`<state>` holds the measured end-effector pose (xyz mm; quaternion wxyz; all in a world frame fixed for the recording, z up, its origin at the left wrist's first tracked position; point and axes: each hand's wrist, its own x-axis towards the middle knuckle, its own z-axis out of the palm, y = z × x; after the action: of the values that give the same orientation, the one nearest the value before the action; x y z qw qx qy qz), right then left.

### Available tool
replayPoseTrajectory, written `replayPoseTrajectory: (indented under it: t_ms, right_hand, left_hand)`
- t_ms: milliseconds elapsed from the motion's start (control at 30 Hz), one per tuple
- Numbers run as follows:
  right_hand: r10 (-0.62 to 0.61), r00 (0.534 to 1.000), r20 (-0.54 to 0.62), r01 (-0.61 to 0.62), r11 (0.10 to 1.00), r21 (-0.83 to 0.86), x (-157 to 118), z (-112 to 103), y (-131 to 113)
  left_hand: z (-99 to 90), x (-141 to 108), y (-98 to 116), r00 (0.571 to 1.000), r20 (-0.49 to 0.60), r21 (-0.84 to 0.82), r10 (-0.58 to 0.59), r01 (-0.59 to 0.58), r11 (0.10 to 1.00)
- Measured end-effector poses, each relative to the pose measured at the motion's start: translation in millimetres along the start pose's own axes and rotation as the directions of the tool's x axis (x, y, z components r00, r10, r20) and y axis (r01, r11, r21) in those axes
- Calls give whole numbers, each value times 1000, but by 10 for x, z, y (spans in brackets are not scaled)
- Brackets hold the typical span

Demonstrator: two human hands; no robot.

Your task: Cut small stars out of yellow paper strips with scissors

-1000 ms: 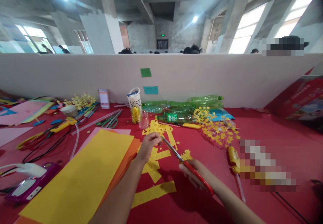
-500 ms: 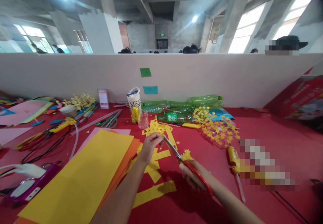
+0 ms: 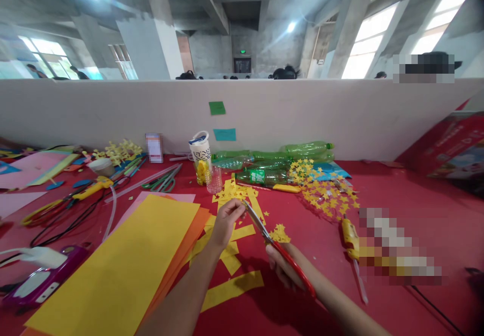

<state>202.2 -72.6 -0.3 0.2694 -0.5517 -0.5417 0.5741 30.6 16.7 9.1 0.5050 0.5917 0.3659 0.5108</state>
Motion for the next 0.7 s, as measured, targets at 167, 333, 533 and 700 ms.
replayPoseTrajectory:
  t_ms: [167,333,533,700]
  right_hand:
    - [27,1000,-16,-26,1000,9,-4,34,21]
    - [9,1000,-5,-9,1000,-9,-6,27,4]
    - [25,999,-37,-27,999,-42,-8,19,-25]
    - [36,998,-50,-37,999,-30,-10,22,-48]
  left_hand:
    - [5,-1,-8,1000,-5,8,3,-3,1000]
    - [1,2,-17,1000,-6,-21,-4,4,1000]
    - [-8,8,-18,1000,4,-21,-12,12,1000]
    - [-2,7,-34,1000,-13,-28,-10,9,1000]
